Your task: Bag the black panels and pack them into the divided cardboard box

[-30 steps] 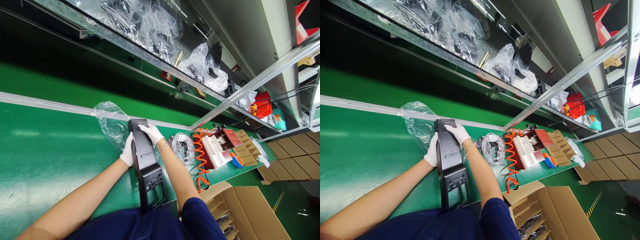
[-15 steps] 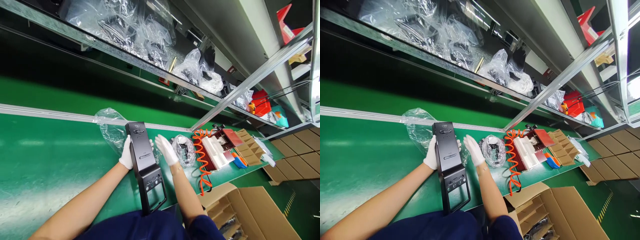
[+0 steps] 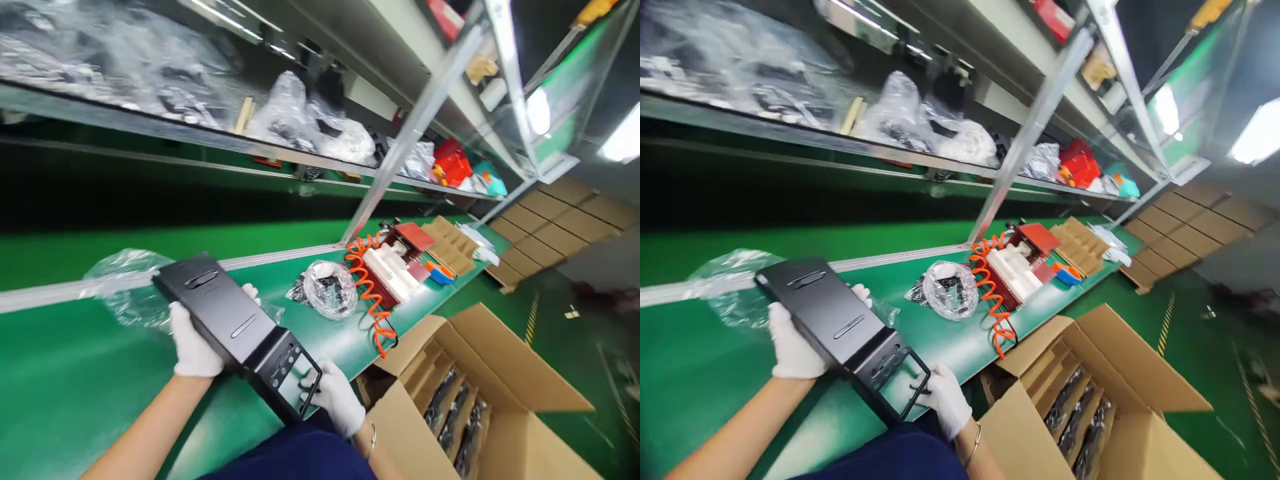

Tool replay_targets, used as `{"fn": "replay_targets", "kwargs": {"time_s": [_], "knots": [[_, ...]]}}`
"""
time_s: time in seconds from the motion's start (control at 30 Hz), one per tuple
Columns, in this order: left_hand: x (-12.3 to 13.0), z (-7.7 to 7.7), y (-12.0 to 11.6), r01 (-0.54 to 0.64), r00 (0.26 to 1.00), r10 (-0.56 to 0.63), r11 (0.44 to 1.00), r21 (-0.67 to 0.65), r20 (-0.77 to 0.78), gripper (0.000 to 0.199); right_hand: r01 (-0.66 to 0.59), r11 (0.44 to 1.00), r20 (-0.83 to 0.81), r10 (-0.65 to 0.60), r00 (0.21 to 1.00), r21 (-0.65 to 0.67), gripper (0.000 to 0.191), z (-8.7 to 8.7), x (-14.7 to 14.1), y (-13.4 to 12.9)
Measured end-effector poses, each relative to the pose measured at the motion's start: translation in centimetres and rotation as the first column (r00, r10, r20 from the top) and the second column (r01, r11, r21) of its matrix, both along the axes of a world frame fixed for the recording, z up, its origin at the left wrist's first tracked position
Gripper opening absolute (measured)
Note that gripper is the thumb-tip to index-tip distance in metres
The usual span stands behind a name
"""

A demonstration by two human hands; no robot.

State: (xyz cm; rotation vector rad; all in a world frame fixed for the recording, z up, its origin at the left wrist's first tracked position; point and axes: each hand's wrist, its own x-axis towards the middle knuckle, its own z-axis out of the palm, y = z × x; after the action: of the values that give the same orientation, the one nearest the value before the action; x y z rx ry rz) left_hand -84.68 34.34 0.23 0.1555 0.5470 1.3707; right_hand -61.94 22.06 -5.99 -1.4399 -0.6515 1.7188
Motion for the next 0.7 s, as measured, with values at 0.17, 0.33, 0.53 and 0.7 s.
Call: {"fn": "replay_targets", "kwargs": {"time_s": [0.17, 0.33, 0.53, 0.7], "knots": [[0.8, 3.6, -0.8, -0.224, 0.928, 0.264, 0.959, 0.173, -0.263, 0.043, 0.07, 0.996, -0.36, -0.083, 0.929, -0.049, 0.074, 3.4, -0.6, 0.1], [1.7, 2.1, -3.2, 0.235, 0.571, 0.1, 0.931, 0.279, -0.815, 0.071, 0.487, 0.872, -0.334, -0.444, 0.832, 0.054, 0.049, 3.2, 1.4, 1.4], [3.3, -1.6, -4.4, 0.767, -0.136, -0.063, 0.625, -0.146, -0.989, 0.069, 0.78, 0.519, -0.229, -0.76, 0.608, 0.348, 0.049, 6.8, 16.4, -2.1], [3.6, -4.1, -3.6, 0.777, -0.333, 0.098, 0.591, -0.214, -0.938, 0.065, 0.865, 0.219, -0.169, -0.931, 0.324, 0.452, 0.037, 8.6, 26.5, -8.4]]}}
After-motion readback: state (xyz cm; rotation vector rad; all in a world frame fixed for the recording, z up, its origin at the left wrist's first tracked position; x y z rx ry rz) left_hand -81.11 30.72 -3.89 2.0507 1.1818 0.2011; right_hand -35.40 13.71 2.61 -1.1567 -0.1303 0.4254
